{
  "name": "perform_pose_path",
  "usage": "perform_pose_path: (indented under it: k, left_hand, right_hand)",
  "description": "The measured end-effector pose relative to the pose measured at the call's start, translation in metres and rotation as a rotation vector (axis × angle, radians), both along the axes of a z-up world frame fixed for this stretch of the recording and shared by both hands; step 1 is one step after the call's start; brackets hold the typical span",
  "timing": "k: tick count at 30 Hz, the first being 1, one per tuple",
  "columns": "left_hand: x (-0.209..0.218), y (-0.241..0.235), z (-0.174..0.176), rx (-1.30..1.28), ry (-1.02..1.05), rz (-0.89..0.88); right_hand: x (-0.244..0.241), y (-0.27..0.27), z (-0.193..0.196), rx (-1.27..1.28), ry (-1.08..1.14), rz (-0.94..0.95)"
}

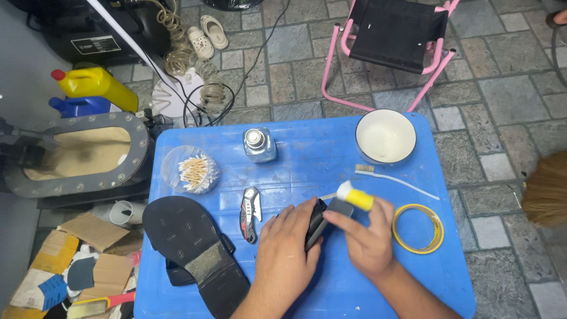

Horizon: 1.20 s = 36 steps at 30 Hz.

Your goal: The person applies a white substance from a yellow tube to the edges and sole of a black slide sandal. They rub the substance into the material and press the strap down, repeating the process on different sections of the sandal.

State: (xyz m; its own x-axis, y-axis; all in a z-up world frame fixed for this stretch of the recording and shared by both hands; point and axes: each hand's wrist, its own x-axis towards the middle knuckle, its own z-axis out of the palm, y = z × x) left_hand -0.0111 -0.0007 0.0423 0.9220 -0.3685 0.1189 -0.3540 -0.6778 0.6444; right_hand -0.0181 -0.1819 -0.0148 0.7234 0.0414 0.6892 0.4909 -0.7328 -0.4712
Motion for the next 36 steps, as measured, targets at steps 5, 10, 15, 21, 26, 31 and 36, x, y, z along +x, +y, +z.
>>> perform_pose_path:
  k: [5,10,15,21,26,31,36]
  left_hand:
    - [0.003,0.001,0.002,0.011,0.007,-0.010]
    - [-0.005,0.022,0.001,-0.105,0.038,-0.008]
    - [-0.052,0.064,-0.009,-0.167,0.168,0.090]
    - [-0.095,0.072,-0.042,-0.399,0.136,0.185]
    - [-0.086,0.049,-0.060,-0.580,-0.042,0.237]
    - [-0.071,0.024,-0.063,-0.648,0.002,0.293]
    - [-0.071,0.000,-0.061,-0.717,0.087,0.234]
  right_hand:
    - [0.003,-0.003,-0.001,0.050,0.074,-0.087]
    - [0.000,0.000,-0.003,0.224,0.176,-0.006]
    - [0.003,-0.009,-0.010,0.266,0.251,-0.015]
    - [-0.002,-0.009,-0.011,0.213,0.128,-0.039]
    - [-0.008,-0.012,-0.020,0.553,0.183,0.100]
    - [-0.011,-0.016,-0.024,0.564,0.197,0.126]
    - [-0.013,-0.012,-0.032,0.634,0.350,0.158]
